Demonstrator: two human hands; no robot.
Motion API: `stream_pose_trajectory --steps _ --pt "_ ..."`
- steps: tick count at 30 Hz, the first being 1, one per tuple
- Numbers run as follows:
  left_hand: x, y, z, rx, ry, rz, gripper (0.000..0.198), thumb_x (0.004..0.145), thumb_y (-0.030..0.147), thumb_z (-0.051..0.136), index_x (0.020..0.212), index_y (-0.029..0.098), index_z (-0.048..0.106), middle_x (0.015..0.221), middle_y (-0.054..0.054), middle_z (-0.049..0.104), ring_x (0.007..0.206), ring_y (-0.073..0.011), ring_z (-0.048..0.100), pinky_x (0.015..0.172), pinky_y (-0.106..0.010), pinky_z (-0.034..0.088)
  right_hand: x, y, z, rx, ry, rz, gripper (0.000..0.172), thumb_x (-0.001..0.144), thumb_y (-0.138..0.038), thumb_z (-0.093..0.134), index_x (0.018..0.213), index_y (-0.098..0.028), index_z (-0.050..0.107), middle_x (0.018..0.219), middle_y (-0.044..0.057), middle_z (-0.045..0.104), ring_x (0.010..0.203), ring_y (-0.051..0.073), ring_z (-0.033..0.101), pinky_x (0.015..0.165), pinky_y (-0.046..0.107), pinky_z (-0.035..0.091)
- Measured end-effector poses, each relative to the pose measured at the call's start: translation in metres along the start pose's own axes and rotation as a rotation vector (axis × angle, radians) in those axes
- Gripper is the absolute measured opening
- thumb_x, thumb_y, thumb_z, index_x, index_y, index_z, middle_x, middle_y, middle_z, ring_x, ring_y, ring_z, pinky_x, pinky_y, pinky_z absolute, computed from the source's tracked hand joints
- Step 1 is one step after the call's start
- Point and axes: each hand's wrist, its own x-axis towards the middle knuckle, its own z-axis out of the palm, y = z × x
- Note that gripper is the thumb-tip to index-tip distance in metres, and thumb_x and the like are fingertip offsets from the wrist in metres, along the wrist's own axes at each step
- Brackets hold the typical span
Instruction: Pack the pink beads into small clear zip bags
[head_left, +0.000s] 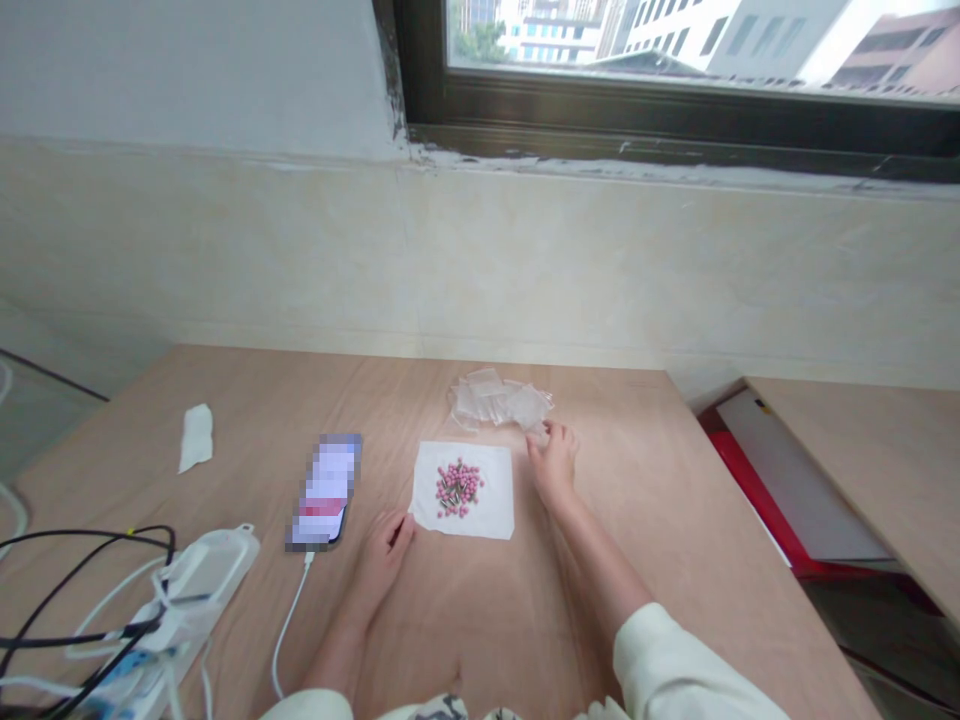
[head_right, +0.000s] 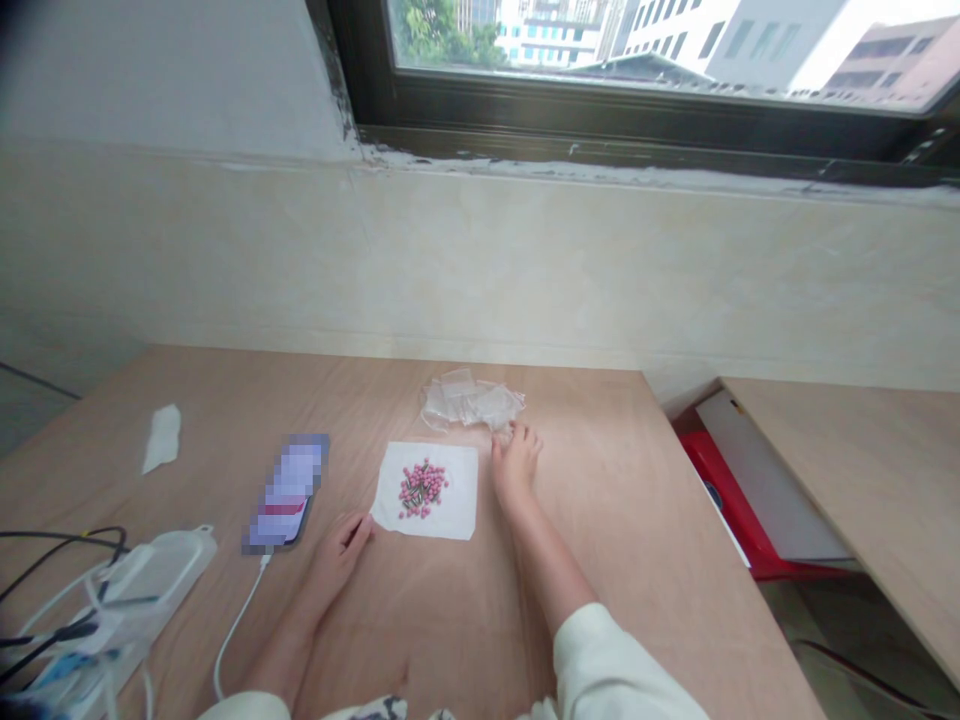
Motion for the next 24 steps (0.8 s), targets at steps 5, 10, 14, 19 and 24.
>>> stream_pose_trajectory --steps 5,10,14,19,24 --pt "0.0 0.004 -0.003 -0.016 -0.018 -0.016 0.031 0.08 0.036 0.035 0.058 0.018 0.049 0.062 0.0 0.053 0.065 -0.0153 0.05 0.062 -0.025 0.039 0.027 -0.007 0.014 -0.124 -0.101 -0.129 0.028 0.068 -0.019 0.049 0.095 -0.012 0.055 0.097 0.015 0.056 0.089 0.025 0.043 0.076 0.035 0.028" --pt "-0.001 0.003 -0.008 -0.118 -0.011 -0.08 0.033 0.077 0.041 0.038 0.058 0.017 0.051 0.063 0.0 0.055 0.066 -0.0157 0.052 0.063 -0.025 0.04 0.023 -0.003 0.0 -0.042 -0.06 -0.097 0.023 0.073 -0.016 0.039 0.08 -0.015 0.062 0.075 0.011 0.061 0.078 0.022 0.047 0.074 0.034 0.03" --pt "0.0 0.006 -0.013 -0.261 -0.015 -0.234 0.033 0.076 0.044 0.039 0.068 0.017 0.056 0.066 0.0 0.058 0.069 -0.0163 0.055 0.064 -0.024 0.042 0.004 -0.012 -0.042 0.248 0.132 0.09 0.027 0.077 -0.028 0.037 0.082 -0.014 0.059 0.084 0.012 0.061 0.083 0.022 0.049 0.075 0.034 0.033" --pt "0.007 0.038 -0.01 -0.473 -0.158 -0.219 0.037 0.075 0.043 0.042 0.1 0.017 0.052 0.093 -0.006 0.06 0.082 -0.0166 0.054 0.069 -0.025 0.044 -0.043 -0.029 -0.068 0.922 -0.229 0.349 0.025 0.07 -0.04 0.05 0.077 -0.017 0.058 0.082 0.007 0.063 0.081 0.02 0.056 0.072 0.032 0.039" --pt "0.011 0.069 -0.01 -0.535 -0.297 -0.149 0.024 0.073 0.036 0.048 0.084 0.016 0.055 0.076 -0.002 0.058 0.064 -0.0119 0.052 0.061 -0.023 0.043 -0.083 -0.029 -0.05 1.09 -0.544 0.535 0.031 0.063 -0.045 0.059 0.074 -0.017 0.06 0.073 0.006 0.065 0.073 0.019 0.058 0.065 0.031 0.041"
